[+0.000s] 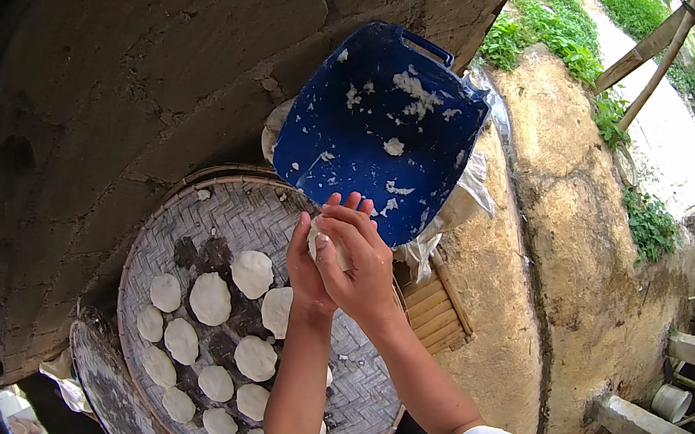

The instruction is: The person repeatedly scoops white dough from a blue bucket, rolls it into balls, flattens them into discs, and places them on a woven tray. The process continues until the tray is filled with flattened dough discs.

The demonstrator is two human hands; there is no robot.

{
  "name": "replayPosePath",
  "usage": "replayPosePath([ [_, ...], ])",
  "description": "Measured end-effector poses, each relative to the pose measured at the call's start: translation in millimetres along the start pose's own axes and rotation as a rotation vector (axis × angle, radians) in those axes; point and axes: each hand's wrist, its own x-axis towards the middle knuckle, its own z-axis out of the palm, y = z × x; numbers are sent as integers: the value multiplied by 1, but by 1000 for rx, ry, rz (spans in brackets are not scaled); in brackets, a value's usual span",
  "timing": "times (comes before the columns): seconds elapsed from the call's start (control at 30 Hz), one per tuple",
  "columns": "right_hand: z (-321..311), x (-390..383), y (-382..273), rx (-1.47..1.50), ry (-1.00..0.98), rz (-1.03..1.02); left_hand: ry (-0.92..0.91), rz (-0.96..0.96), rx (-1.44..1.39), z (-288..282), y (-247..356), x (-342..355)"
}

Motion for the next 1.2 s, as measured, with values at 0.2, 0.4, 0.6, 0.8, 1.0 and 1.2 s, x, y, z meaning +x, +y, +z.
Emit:
replayPosePath([
  [0.2, -13, 47, 38, 48, -42, 85, -50, -33, -142, -18, 20, -5],
  [0.4, 2, 100, 132, -881, -346, 275, 263, 101, -178, -47, 21, -28],
  [0.6, -5, 39, 120, -931, -566, 23, 256, 66, -182, -59, 14, -53],
  [0.8, -7, 39, 107, -1051, -647, -281, 220, 46, -188, -65, 11, -66],
  [1.0, -55, 49, 118, -1251, -655, -332, 249, 69, -198, -66, 5, -71],
  [1.2, -46, 62, 128, -1197, -925, -29, 278, 25, -189, -65, -10, -71],
])
